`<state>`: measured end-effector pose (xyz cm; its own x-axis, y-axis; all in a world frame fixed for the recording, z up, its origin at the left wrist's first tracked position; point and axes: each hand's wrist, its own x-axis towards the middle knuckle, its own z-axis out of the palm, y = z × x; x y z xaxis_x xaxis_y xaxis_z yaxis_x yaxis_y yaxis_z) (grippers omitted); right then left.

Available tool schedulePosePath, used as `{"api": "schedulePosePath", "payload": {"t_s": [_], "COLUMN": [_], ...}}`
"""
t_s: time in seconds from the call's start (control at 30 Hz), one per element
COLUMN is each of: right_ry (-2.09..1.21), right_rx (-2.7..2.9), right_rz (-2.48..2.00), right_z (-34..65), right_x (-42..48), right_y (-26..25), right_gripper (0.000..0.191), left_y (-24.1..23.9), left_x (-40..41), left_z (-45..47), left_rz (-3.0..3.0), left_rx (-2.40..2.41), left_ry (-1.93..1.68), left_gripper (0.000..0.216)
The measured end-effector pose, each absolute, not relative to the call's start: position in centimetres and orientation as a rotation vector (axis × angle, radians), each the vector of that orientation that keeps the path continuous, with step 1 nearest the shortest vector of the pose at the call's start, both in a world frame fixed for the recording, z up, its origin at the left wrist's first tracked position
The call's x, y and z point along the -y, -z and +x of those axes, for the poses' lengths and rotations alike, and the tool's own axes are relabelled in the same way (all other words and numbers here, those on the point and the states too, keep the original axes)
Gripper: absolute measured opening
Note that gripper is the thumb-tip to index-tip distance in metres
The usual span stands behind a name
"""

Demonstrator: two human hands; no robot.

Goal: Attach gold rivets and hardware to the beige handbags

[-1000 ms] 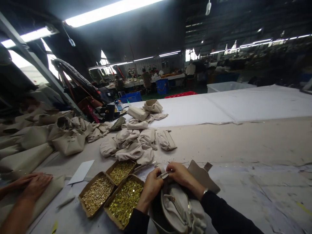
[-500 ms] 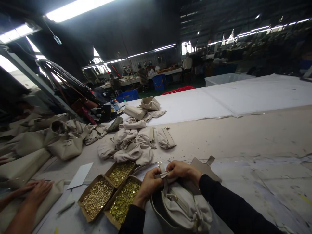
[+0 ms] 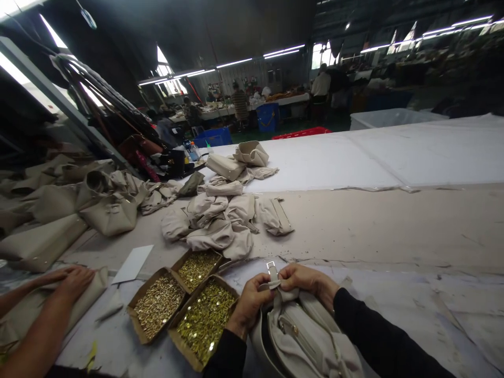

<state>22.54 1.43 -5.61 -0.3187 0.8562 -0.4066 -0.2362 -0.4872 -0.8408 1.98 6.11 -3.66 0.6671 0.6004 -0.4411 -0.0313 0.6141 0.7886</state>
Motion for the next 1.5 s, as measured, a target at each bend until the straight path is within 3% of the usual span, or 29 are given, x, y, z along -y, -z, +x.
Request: {"api": "schedulePosePath", "payload": {"t_s": [0.37, 0.67, 0.93, 1.17, 1.37, 1.5], "right_ry": [-1.829, -1.583, -1.356, -1.293, -1.322, -1.300], "right_rx": [0.817, 0.974, 1.292, 1.378, 1.391, 1.405], "right_rz": [-1.162, -1.272, -1.461, -1.562, -1.571, -1.567], "right_z": [22.4, 21.8, 21.6, 20.9, 20.9, 21.0], "right_x": [-0.8, 0.2, 0.2, -0.6, -1.1, -1.4], "right_y": [5.8, 4.1, 1.3, 0.6, 1.1, 1.8], "right_gripper": [0.044, 0.035, 0.016, 0.018, 0.020, 0.019], "left_y": [2.5, 0.9, 2.8, 1.6, 0.1, 0.4], "left_x": [-5.8, -4.7, -5.9, -6.4, -6.5, -7.5], "left_z": [3.0, 4.2, 3.7, 2.3, 1.2, 1.2], "left_rz": [1.267, 1.637, 1.591, 1.644, 2.007, 1.801], "left_rx": [-1.049, -1.243, -1.236, -1.110, -1.156, -1.065], "left_ry": [-0.475, -0.492, -0.515, -0.452, -0.306, -0.331], "left_gripper": [0.031, 0.013, 0.018, 0.028, 0.021, 0.024]}}
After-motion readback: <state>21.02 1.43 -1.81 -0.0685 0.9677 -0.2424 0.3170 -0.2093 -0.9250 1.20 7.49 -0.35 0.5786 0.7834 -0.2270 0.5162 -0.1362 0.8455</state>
